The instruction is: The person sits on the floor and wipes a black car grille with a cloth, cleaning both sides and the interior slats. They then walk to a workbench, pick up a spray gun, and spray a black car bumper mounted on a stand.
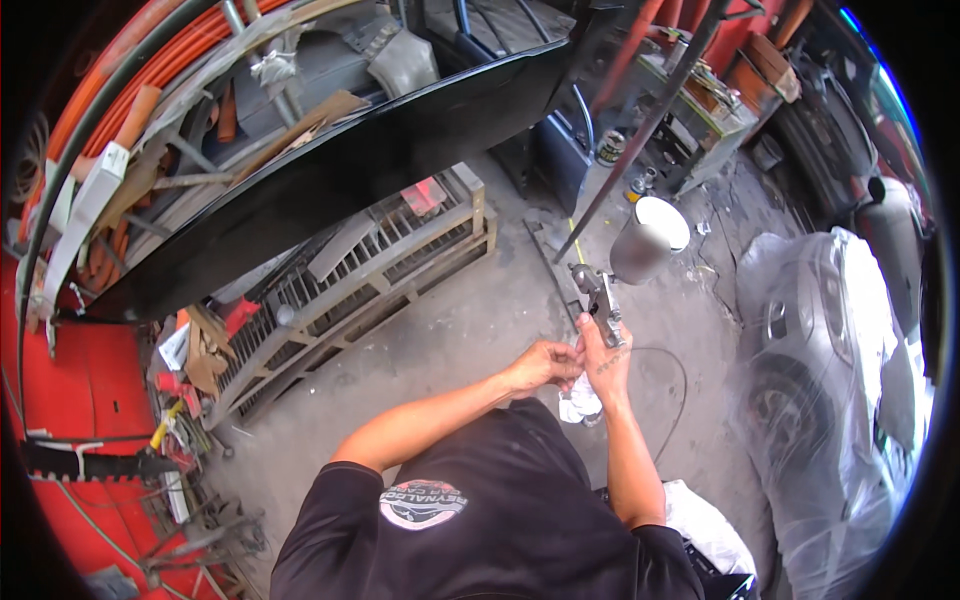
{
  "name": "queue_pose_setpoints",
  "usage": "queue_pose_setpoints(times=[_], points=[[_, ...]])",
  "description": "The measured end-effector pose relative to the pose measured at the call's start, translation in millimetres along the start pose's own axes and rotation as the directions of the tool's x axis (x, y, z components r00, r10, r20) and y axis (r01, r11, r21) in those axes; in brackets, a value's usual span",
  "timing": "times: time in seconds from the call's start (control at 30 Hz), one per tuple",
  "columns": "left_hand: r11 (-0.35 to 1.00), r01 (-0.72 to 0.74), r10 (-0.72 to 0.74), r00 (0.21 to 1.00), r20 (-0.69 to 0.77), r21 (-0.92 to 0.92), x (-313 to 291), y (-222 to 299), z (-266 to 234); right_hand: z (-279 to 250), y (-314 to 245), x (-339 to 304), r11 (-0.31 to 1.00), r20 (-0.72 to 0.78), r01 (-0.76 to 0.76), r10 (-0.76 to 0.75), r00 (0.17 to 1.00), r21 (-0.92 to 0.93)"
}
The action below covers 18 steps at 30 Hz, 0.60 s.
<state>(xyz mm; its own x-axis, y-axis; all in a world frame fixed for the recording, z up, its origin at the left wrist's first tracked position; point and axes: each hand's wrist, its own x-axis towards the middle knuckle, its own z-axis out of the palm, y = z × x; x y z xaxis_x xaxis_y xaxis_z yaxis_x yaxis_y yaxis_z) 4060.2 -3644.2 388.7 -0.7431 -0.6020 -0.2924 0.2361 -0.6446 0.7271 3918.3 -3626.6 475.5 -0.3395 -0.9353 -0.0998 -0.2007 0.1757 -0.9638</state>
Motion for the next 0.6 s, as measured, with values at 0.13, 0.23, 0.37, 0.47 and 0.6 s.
queue_pose_setpoints(times=[0.13, 0.23, 0.37, 0.47, 0.6], points=[[0.998, -0.032, 0.035, 0.998, 0.046, -0.05, -13.6, 4.6, 4.9, 3.8, -26.7, -21.0, 0.997, -0.026, 0.012, -0.01, 1.0, 0.078], [1.0, -0.008, 0.012, 0.992, 0.123, -0.03, -18.0, 12.9, 5.6, 4.6, -37.5, -28.2, 0.996, -0.028, 0.037, -0.035, 0.999, 0.078], [0.999, -0.007, 0.012, 0.986, 0.167, -0.035, -16.7, 20.2, 5.4, 4.9, -51.4, -31.9, 0.996, -0.037, 0.05, -0.047, 0.998, 0.073], [0.999, -0.007, 0.014, 0.972, 0.233, -0.032, -10.3, 17.0, -4.2, 3.6, -52.9, -30.4, 0.995, -0.028, 0.053, -0.051, 0.998, 0.088], [0.999, -0.003, 0.012, 0.979, 0.203, -0.046, -2.7, 23.6, 12.5, -6.9, -48.5, -22.6, 0.992, -0.03, 0.069, -0.066, 0.997, 0.105]])
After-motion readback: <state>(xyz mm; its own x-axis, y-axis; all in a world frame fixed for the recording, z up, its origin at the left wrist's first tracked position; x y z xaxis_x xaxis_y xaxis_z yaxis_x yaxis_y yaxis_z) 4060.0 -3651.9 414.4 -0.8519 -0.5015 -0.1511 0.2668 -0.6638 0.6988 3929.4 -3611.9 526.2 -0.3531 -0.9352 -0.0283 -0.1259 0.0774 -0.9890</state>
